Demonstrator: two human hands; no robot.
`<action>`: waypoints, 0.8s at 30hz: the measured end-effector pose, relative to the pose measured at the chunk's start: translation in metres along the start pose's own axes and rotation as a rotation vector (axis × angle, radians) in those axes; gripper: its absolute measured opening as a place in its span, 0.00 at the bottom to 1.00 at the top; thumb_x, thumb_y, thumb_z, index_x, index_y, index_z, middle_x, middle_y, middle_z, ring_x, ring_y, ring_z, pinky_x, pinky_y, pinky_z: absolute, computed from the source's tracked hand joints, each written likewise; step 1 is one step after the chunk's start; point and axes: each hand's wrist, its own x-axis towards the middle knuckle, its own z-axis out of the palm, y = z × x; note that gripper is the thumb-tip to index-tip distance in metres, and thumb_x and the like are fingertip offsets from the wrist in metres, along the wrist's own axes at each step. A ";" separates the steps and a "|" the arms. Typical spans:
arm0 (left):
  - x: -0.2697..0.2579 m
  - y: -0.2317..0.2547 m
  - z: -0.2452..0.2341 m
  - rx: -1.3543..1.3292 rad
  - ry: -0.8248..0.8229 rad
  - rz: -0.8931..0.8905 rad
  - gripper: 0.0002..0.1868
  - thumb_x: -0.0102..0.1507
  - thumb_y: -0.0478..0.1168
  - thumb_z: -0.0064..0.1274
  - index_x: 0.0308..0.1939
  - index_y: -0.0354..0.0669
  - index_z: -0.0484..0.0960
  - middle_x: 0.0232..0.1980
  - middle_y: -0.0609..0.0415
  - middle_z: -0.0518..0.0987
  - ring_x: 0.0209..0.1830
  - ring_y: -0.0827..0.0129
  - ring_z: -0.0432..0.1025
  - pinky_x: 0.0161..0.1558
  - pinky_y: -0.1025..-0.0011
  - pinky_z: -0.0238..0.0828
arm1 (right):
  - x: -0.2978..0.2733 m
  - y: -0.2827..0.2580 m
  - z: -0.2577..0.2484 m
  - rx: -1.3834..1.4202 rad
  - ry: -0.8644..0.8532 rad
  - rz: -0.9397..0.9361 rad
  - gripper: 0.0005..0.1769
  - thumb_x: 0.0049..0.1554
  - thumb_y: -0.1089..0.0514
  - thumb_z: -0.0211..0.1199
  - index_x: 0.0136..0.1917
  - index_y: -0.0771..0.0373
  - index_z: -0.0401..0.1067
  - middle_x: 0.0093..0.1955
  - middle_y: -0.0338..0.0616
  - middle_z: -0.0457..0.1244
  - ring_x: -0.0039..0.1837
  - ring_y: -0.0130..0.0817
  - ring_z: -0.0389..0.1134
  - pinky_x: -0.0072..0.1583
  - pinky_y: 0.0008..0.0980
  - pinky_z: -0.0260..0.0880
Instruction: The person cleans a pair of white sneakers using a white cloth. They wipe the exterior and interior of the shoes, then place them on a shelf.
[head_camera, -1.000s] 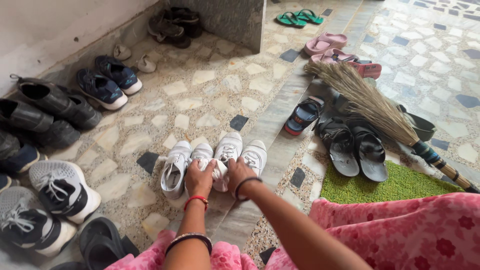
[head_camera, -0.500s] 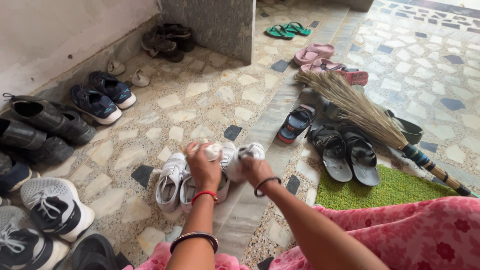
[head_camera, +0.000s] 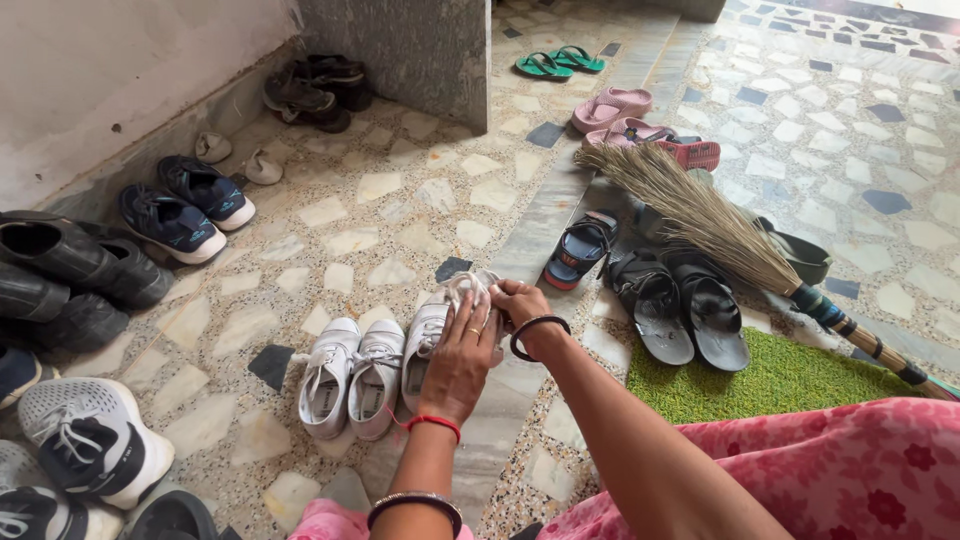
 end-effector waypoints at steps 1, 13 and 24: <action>-0.001 0.002 0.002 0.028 0.006 -0.042 0.29 0.61 0.31 0.46 0.69 0.30 0.69 0.74 0.39 0.66 0.77 0.49 0.57 0.74 0.56 0.52 | 0.001 0.001 0.003 -0.050 0.022 0.003 0.09 0.63 0.56 0.59 0.52 0.61 0.77 0.35 0.34 0.66 0.32 0.21 0.62 0.35 0.23 0.61; 0.031 -0.001 0.002 -0.202 0.011 -0.273 0.17 0.58 0.30 0.54 0.51 0.34 0.76 0.53 0.41 0.77 0.56 0.48 0.73 0.59 0.57 0.70 | -0.026 0.006 -0.007 0.162 -0.126 0.056 0.09 0.61 0.63 0.55 0.53 0.61 0.74 0.39 0.33 0.66 0.35 0.21 0.63 0.39 0.22 0.65; 0.015 -0.036 0.027 -0.260 0.009 -0.735 0.17 0.55 0.26 0.51 0.46 0.42 0.80 0.46 0.41 0.79 0.49 0.45 0.75 0.51 0.53 0.72 | -0.057 0.037 -0.007 -0.862 -0.342 0.035 0.08 0.59 0.59 0.63 0.51 0.61 0.78 0.32 0.37 0.65 0.34 0.25 0.66 0.38 0.28 0.68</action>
